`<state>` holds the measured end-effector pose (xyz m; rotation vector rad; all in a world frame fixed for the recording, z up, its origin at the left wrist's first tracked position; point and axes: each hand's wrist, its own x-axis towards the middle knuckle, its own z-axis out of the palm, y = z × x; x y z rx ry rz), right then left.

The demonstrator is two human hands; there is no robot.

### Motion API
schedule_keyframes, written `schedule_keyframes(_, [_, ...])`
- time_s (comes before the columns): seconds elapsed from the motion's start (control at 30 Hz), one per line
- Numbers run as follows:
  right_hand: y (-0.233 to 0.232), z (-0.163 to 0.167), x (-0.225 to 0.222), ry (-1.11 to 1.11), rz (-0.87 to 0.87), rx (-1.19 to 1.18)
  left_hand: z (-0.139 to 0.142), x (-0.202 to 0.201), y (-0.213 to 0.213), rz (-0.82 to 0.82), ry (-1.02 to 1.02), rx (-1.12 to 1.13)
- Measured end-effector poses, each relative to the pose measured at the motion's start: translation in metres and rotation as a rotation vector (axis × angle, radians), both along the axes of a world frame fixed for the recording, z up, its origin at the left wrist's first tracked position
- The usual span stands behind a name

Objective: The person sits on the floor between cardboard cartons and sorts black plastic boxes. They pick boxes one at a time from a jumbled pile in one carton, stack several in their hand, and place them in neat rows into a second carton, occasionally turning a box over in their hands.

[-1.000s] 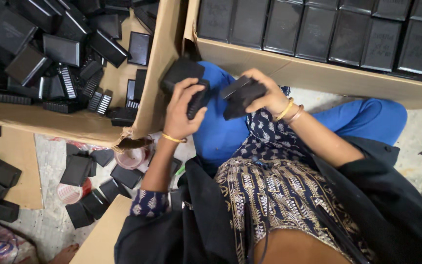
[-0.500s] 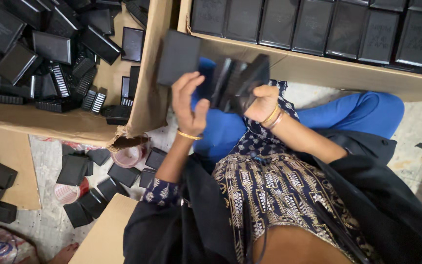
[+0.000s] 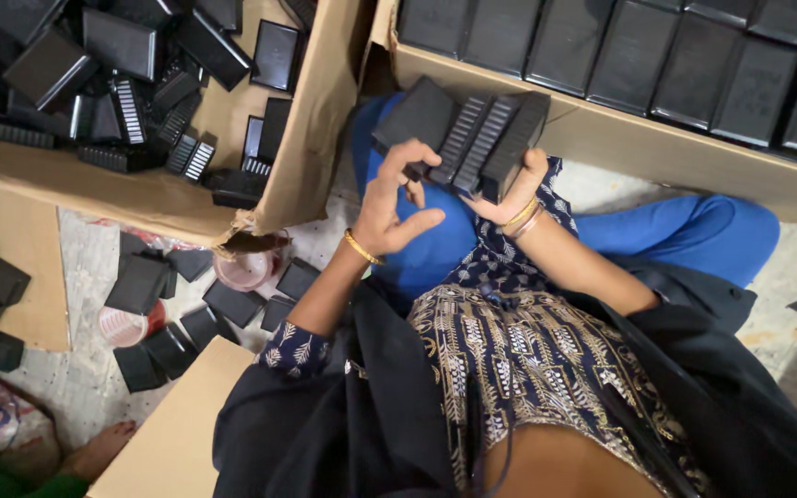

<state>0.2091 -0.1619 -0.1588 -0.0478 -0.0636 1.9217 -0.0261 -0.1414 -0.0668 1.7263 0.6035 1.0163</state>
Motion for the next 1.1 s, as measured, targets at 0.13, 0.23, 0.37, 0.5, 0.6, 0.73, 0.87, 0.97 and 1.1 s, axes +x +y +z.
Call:
schedule_keyframes(0.13, [0.004, -0.005, -0.005, -0.034, 0.007, -0.092, -0.028, -0.003, -0.001, -0.030, -0.584, -0.623])
schedule_keyframes(0.23, [0.006, -0.004, -0.002, -0.076, -0.003, -0.090, -0.049, -0.007, 0.007, 0.042, -0.674, -1.059])
schedule_keyframes(0.37, [0.004, 0.007, 0.005, -0.092, 0.130, -0.052, -0.058, -0.015, 0.027, 0.317, 0.190, -0.787])
schedule_keyframes(0.5, [-0.006, 0.026, -0.003, -0.351, 0.006, 0.060, -0.039, -0.012, 0.034, 0.513, 0.786, -0.056])
schedule_keyframes(0.6, [-0.012, 0.044, -0.003, -0.719, -0.163, 0.284, -0.002, -0.009, 0.021, 0.473, 0.692, 0.090])
schedule_keyframes(0.73, [-0.006, 0.061, -0.004, -1.219, -0.415, 0.790, 0.068, -0.037, 0.010, 0.283, 0.268, -0.177])
schedule_keyframes(0.87, [0.005, 0.060, -0.015, -1.505, -0.474, 1.029, 0.107, -0.094, 0.078, 0.470, 0.257, 0.220])
schedule_keyframes(0.97, [-0.001, 0.055, -0.021, -1.400, -0.399, 0.914, 0.071, -0.129, 0.183, 0.528, 0.605, 0.216])
schedule_keyframes(1.1, [-0.011, 0.046, -0.024, -1.401, -0.410, 0.976, -0.042, -0.145, 0.289, 0.448, 1.030, 0.215])
